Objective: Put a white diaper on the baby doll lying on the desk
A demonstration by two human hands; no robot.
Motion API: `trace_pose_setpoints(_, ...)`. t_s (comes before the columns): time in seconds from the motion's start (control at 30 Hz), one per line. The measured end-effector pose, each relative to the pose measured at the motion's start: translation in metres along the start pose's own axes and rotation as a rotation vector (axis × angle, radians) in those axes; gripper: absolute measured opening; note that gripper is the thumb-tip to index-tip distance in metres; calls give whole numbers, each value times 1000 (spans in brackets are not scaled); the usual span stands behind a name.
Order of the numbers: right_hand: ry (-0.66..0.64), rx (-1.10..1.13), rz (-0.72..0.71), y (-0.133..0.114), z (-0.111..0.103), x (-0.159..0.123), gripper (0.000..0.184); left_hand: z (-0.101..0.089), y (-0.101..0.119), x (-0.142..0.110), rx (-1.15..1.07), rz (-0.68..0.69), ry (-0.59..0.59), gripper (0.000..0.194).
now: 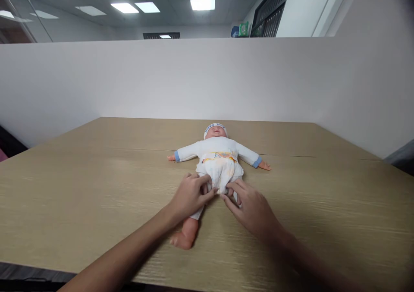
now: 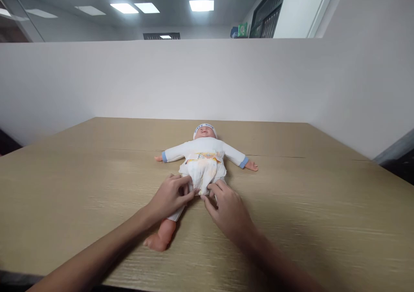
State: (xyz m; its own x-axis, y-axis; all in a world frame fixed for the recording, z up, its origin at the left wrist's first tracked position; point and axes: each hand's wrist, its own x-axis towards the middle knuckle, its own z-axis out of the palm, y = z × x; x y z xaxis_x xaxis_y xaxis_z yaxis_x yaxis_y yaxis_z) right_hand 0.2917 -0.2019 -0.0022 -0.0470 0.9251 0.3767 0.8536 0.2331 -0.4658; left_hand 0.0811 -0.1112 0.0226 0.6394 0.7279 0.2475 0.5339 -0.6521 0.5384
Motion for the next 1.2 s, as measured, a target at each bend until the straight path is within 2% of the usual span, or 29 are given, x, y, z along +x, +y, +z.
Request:
trace_pose_setpoints(0.3,46,82,-21,-3,-1,-7,15,4,-6,-4,-118,147,160,12)
trace_pose_setpoints(0.43,53,116,-37,-5,0,-6,16,4,-5,-4,-122,155,150,12)
trace_pose_setpoints(0.53,41,99,-11,-5,1,-4,20,4,-3,-3,-114,116,112,20)
trace_pose_setpoints(0.67,-12,135,125,-3,1,4,25,5,-4,-1,-190,22,147,20)
trace_pose_setpoints(0.77,-2,206,246,1,-1,9,28,8,-8,2,-330,-12,154,26)
trace_pose_setpoints(0.87,67,263,317,5,-6,11,36,11,-15,5,-523,-24,130,36)
trace_pose_setpoints(0.93,104,272,334,6,-12,11,40,14,-19,5,-607,-65,133,44)
trace_pose_setpoints(1.03,84,275,335,7,-21,9,38,15,-20,2,-637,-169,170,50)
trace_pose_setpoints(1.1,70,269,310,7,-24,9,36,14,-17,-1,-610,-204,188,48)
trace_pose_setpoints(1.2,57,254,277,7,-23,9,35,11,-10,-4,-481,-180,170,38)
